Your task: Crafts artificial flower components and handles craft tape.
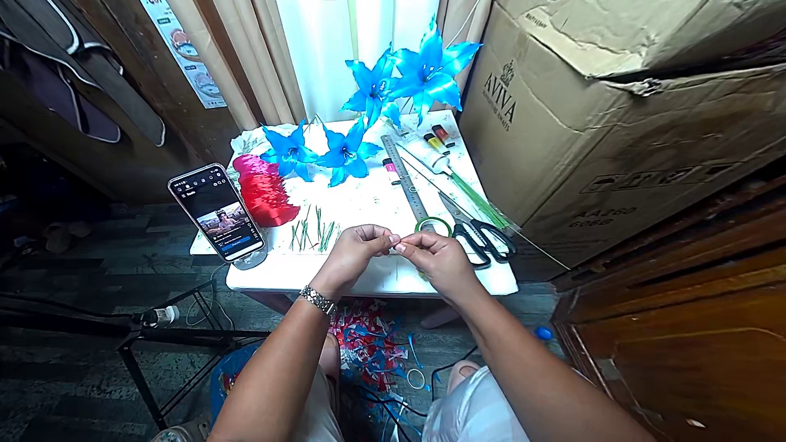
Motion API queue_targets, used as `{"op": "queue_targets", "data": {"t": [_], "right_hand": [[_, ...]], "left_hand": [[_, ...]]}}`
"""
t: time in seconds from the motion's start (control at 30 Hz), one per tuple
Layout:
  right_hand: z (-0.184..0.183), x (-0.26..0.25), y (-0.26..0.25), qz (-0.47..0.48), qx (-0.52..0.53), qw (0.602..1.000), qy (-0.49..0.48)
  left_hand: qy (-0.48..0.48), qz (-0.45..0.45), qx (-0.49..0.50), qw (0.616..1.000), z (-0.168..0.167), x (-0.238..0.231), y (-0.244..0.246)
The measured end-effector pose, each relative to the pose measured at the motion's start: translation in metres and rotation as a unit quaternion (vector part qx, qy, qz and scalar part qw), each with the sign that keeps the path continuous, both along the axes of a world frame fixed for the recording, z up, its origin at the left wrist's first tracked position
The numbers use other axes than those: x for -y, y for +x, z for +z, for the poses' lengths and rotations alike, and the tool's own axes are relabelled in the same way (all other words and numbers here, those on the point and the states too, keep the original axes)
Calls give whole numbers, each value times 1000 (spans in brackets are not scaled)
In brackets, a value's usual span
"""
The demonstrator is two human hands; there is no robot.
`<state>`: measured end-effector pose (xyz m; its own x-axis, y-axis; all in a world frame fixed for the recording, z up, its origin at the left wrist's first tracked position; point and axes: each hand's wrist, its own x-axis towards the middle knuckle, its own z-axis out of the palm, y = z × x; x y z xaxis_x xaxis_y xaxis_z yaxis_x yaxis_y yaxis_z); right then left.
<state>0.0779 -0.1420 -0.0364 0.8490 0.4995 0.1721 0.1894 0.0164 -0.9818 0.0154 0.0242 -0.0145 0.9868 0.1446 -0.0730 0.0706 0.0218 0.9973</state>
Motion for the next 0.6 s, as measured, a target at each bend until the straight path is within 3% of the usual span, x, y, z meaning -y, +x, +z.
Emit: {"op": "queue_targets", "data": {"t": [0.1, 0.23, 0.33, 0.43, 0.6], "right_hand": [[7, 1, 5, 76, -191, 977, 49], [9, -2, 6, 84, -236, 966, 62], [6, -4, 6, 64, -183, 979, 64], [0, -6, 4, 3, -53, 998, 23], [-2, -7, 0, -43, 41, 998, 2]], "left_hand": [[21, -39, 17, 999, 1, -7, -2], [20, -72, 11, 997, 2, -15, -1], [2, -70, 10, 998, 1, -14, 0], [-13, -38, 14, 999, -1, -7, 2], [-23, -12, 8, 1000, 0, -1, 3]]}}
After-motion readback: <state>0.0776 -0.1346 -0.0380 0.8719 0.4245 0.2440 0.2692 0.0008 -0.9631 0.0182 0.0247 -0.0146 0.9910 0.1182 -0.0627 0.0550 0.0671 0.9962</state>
